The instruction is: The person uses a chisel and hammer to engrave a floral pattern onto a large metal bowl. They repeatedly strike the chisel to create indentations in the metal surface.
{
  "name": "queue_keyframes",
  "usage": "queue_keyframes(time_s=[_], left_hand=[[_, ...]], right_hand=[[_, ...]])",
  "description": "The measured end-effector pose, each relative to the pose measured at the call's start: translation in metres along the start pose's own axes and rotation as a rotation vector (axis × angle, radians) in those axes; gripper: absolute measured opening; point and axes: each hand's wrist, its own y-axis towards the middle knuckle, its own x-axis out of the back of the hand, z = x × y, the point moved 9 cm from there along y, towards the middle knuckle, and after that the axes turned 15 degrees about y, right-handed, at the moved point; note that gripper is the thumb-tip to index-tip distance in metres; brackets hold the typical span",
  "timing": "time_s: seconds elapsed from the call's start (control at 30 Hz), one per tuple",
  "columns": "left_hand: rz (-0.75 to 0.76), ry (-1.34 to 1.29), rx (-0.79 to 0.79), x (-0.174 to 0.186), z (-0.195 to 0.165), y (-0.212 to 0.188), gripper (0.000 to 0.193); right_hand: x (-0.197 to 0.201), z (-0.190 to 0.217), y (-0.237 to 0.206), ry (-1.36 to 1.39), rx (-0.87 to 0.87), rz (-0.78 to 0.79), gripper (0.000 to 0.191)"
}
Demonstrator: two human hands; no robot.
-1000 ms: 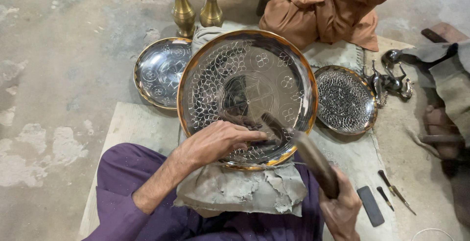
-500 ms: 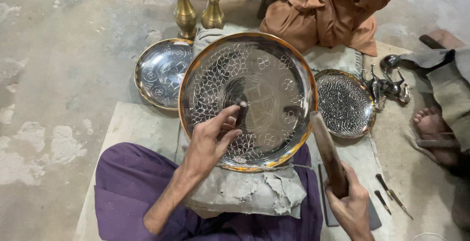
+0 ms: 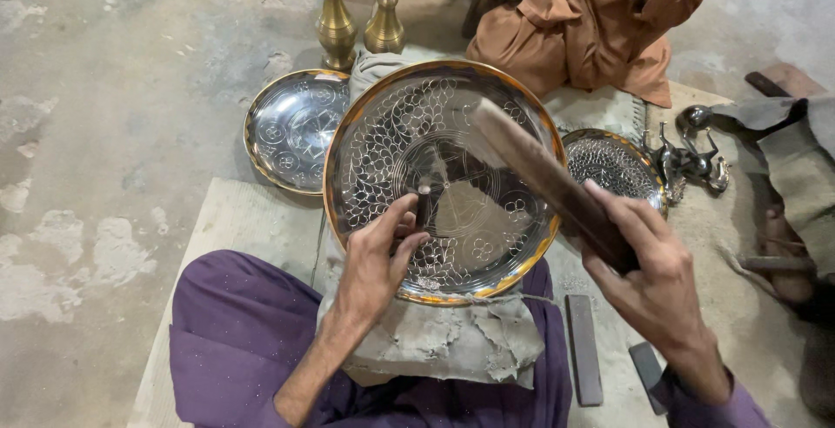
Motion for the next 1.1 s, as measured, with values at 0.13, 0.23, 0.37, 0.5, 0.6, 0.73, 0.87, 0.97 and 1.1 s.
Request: queue_keyframes(time_s=[0.13,0.23,0.37,0.5,0.6,0.73,0.87,0.97,1.1], left_hand=[[-0.020,0.036,0.062,-0.005,0.003,-0.004,0.047],[-0.020,0.023,0.165,-0.009,0.010,-0.008,0.044],[-0.043,0.052,0.203,-0.009,0.012,-0.010,0.044],[-0.118,-0.003,0.129,-0.001,0.002,-0.012,0.051],[-0.119,0.004,0.172,0.001,0.001,-0.011,0.049],[-0.115,-0.016,0.168,0.005,-0.004,-0.012,0.047],[-0.110,-0.005,0.163,0.004,-0.004,-0.011,0.047],[-0.073,-0.011,0.183,-0.001,0.000,-0.010,0.046],[-0.087,-0.003,0.148,0.002,0.001,-0.011,0.044]], right_hand=[[-0.010,0.030,0.033,-0.381,0.086,0.227,0.069],[-0.013,0.051,0.047,-0.382,0.137,0.185,0.069],[-0.024,0.066,0.055,-0.436,0.214,0.256,0.072],[-0.027,0.081,0.056,-0.493,0.316,0.263,0.069],[-0.020,0.088,0.058,-0.438,0.328,0.192,0.068],[-0.020,0.085,0.062,-0.314,0.248,0.221,0.067],[-0.022,0.083,0.065,-0.419,0.261,0.218,0.066],[-0.025,0.076,0.065,-0.418,0.223,0.247,0.064],[-0.027,0.071,0.058,-0.592,0.241,0.289,0.066]])
